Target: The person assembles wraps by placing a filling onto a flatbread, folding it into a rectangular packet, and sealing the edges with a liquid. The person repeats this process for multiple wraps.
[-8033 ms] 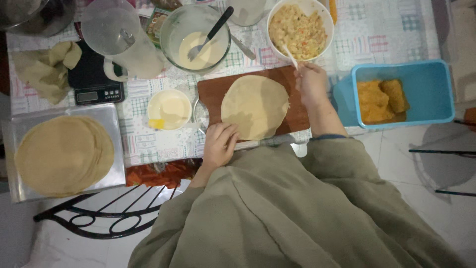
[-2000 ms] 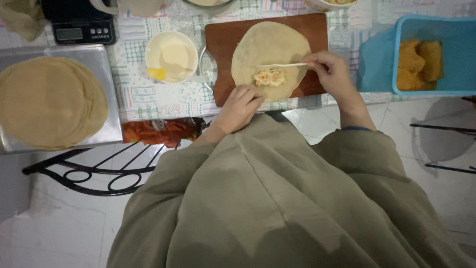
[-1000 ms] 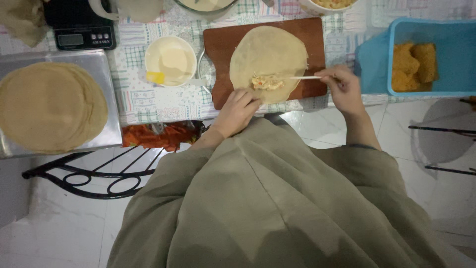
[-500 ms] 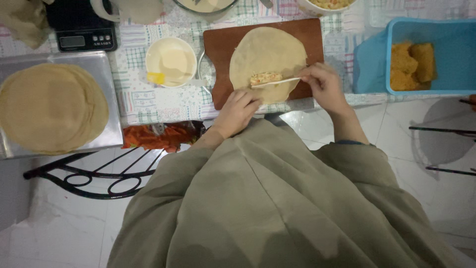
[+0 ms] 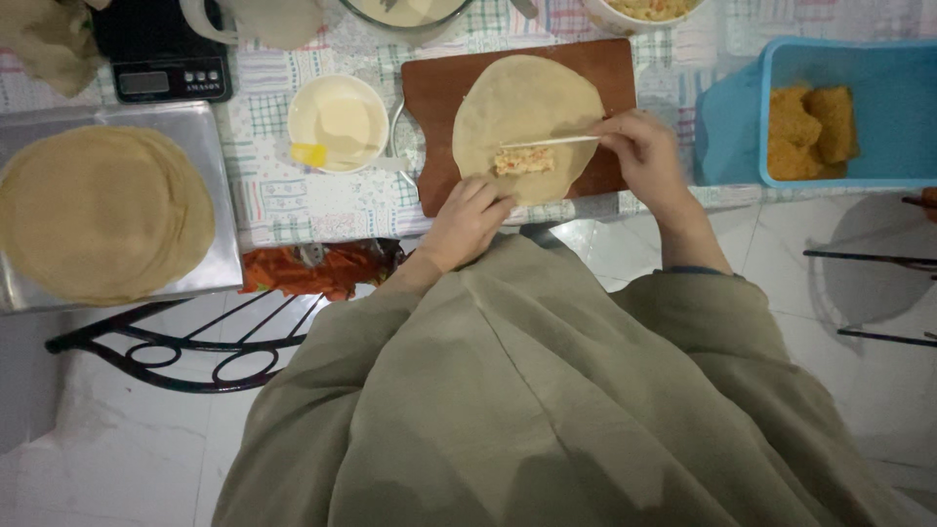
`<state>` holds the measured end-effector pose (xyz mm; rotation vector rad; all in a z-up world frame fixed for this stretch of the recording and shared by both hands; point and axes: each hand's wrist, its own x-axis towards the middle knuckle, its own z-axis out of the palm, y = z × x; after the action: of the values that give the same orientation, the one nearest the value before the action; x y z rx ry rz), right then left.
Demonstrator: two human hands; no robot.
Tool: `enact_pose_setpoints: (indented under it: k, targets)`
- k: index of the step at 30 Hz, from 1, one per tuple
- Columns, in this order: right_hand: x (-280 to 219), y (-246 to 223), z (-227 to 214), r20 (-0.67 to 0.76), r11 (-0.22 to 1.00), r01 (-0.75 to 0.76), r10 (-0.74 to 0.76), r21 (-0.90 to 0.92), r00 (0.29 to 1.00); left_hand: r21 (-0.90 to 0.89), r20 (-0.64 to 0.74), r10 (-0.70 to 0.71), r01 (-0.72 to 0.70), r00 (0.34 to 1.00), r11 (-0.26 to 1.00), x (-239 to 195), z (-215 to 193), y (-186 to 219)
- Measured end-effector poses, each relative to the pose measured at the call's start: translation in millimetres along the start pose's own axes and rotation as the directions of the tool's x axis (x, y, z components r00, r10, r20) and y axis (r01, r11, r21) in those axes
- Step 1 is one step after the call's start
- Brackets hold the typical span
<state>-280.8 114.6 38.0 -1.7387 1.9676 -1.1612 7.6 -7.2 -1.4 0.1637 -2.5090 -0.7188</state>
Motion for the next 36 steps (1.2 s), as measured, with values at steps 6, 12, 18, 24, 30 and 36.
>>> enact_pose_setpoints:
  k: [6, 12, 18, 24, 30, 36]
  targets:
    - [-3.0, 21.2, -17.7, -0.105, 0.966, -0.159, 0.183, 0.204, 0.977, -0.01, 0.01, -0.011, 0.011, 1.0, 1.0, 2.6, 0.3, -0.3]
    - [26.3, 80.6, -47.8, -0.537, 0.982, -0.038, 0.133, 0.184, 0.833, -0.026, -0.055, -0.037, 0.036, 0.998, 0.999, 6.2, 3.7, 3.7]
    - [67.0, 84.7, -65.2, -0.412, 0.931, -0.194, 0.052, -0.309, 0.91, -0.059, -0.046, -0.096, 0.093, 0.994, 0.994, 9.2, 1.2, 4.7]
    - [19.9, -4.6, -25.9, -0.389, 0.91, -0.016, -0.162, -0.415, 0.907, -0.064, -0.06, -0.105, 0.101, 0.993, 0.993, 13.2, -0.2, 2.0]
    - [-30.9, -57.6, 29.3, 0.09, 0.979, 0.169, -0.159, -0.112, 0.983, -0.06, -0.037, -0.075, 0.073, 0.997, 0.996, 13.8, 1.4, 0.5]
    - [-30.4, -52.6, 40.7, 0.019, 0.988, 0.077, -0.075, -0.134, 0.997, -0.026, -0.124, -0.084, 0.082, 0.989, 0.996, 19.0, -1.5, 6.8]
